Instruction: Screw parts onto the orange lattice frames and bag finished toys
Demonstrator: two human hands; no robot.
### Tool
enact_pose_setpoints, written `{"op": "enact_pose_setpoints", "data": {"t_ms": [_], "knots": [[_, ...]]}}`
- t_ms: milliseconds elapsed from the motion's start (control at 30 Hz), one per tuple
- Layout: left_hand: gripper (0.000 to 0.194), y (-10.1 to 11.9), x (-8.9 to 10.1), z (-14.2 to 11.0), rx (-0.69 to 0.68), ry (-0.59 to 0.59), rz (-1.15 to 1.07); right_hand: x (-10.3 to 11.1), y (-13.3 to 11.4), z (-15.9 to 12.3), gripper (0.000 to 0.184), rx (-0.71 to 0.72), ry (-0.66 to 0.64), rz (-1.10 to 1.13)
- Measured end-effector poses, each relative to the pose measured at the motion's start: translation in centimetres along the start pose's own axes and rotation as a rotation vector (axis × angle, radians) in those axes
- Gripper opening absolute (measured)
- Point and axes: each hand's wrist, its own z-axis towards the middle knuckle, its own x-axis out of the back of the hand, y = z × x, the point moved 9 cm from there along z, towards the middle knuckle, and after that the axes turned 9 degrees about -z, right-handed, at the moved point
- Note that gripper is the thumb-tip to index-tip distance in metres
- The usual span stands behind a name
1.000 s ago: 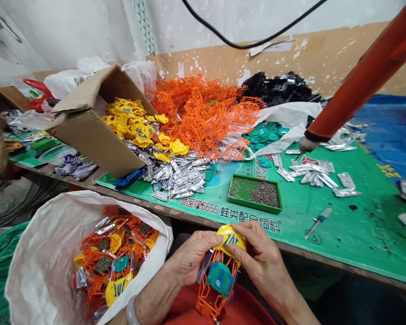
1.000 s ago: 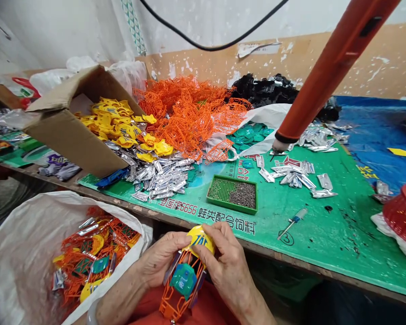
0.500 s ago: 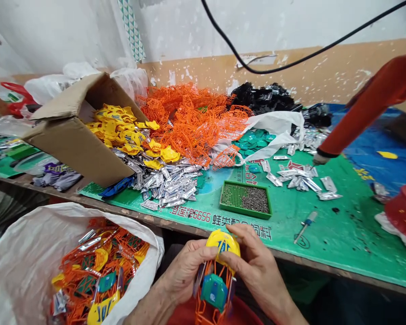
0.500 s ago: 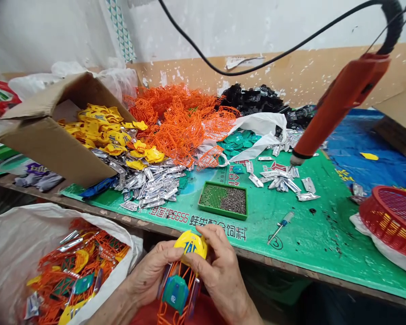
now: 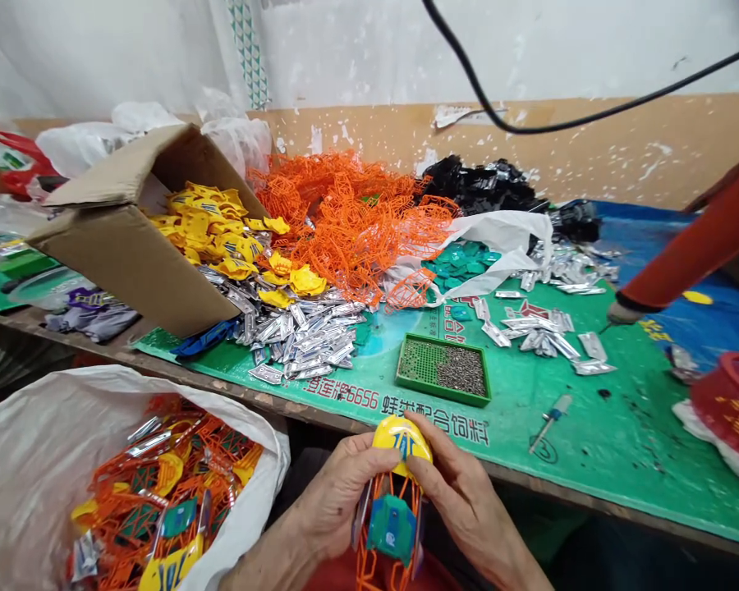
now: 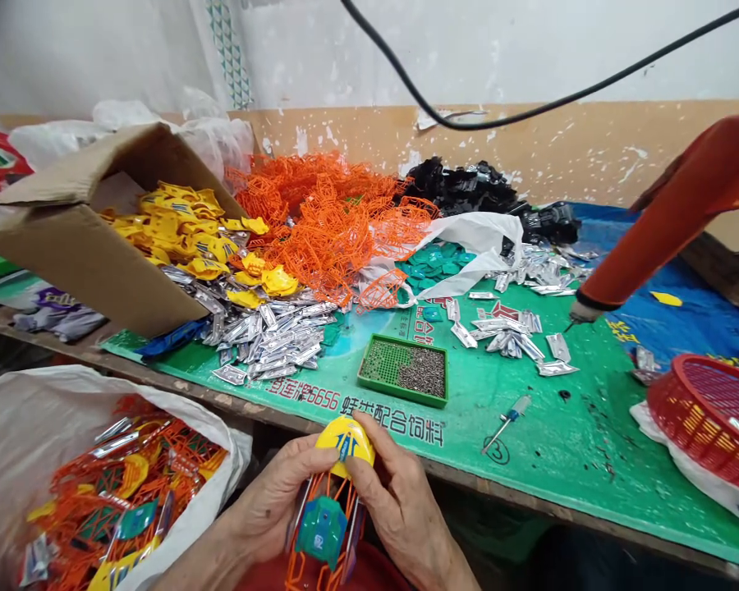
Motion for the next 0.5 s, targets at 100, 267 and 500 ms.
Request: {"op": "enact_pose_setpoints", "data": {"t_ms": [100, 267, 500], "knots": [[0.028, 0.2, 0.2, -0.1, 0.015, -0.001, 0.119, -0.3, 0.6, -0.1, 0.054, -0.013, 0.046, -0.012], [0.029, 1.7, -0.1, -0.4, -0.086, 0.034, 0.33, -0.8, 0.2, -0.6, 0.052, 0.088, 0.073, -0.106], [0.037, 2.2, 0.2, -0.2, -0.05, 0.146, 0.29, 16.9, -4.7, -3.0, 0.046, 0.139, 1.086, -0.399]]}}
